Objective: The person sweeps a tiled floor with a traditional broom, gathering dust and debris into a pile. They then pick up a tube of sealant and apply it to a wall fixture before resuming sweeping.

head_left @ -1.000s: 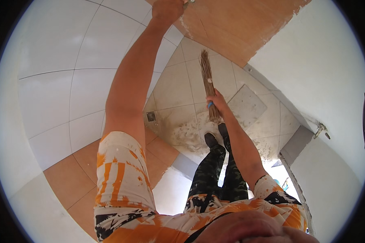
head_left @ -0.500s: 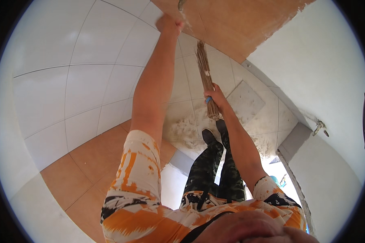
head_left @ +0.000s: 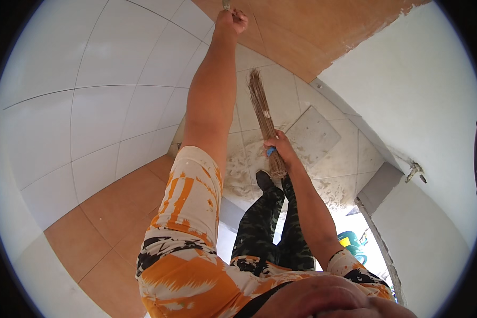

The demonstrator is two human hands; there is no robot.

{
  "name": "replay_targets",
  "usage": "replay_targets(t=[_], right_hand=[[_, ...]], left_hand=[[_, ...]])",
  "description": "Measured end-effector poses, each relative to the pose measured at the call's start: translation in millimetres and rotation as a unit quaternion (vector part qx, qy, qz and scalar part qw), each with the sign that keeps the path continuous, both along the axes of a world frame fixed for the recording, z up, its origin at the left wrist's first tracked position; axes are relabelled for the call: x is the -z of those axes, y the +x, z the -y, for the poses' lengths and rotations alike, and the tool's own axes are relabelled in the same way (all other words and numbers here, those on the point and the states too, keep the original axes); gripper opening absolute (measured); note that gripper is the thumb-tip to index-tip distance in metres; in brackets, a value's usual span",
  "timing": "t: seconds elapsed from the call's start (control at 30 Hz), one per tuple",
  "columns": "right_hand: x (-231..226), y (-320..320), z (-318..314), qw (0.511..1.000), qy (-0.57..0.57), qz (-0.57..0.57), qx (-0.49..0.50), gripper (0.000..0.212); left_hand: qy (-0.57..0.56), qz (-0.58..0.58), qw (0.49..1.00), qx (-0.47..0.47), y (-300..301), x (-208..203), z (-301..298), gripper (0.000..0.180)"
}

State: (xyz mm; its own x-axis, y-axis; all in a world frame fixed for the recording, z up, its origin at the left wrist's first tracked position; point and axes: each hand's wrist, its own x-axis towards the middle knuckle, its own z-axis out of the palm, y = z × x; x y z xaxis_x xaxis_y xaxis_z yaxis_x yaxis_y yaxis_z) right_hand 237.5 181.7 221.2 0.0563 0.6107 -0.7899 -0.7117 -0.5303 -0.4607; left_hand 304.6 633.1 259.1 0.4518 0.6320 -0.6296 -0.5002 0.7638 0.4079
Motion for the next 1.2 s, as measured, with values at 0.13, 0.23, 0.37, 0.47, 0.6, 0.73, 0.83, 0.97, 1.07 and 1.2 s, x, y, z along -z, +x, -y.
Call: replay_targets(t=[0.13,0.23,0.37,0.47,0.6,0.73,0.83,0.97,1.07,1.2], right_hand=[[-1,1,4,1.0,0.002,-0.006,0.02,0.061],[-2,5,5,1.0,0.006,0.001,0.023,0.061],[-4,12,7,0.999,0.023,0.011,0.025,0.06],[-7,14,8,1.0,0.024,0.007,0.015,0.065],[-10,13,-8,0.999,-0.004,0.036,0.011,0.07],[-11,19,-54,0.993,0.043,0.091,-0.064,0.064],[-12,34,-98,0.998,0.03,-0.016,-0.047,0.047],[-26,70,-150,0.994,0.029,-0.056,-0.095,0.049],[-48,100,-201,0.987,0.053,-0.071,-0.137,0.068],[-90,128,-265,0.989,0.109,-0.052,-0.082,0.059]], left_hand=[[0.002,0.035,0.998,-0.043,-1,-19,1,0.026],[0.04,0.015,0.998,-0.035,-4,-22,6,0.019],[0.051,0.033,0.997,-0.046,-13,-17,15,0.031],[0.1,0.089,0.991,0.024,-27,-17,28,0.048],[0.159,0.011,0.987,0.026,-38,-27,51,0.051],[0.102,-0.017,0.993,-0.064,-34,-26,51,0.047],[0.15,-0.1,0.983,-0.031,-26,-28,43,0.037],[0.305,-0.269,0.911,0.071,-23,-45,51,0.026],[0.352,-0.286,0.883,0.122,-34,-59,64,0.019],[0.38,-0.261,0.874,0.151,-48,-65,67,0.012]])
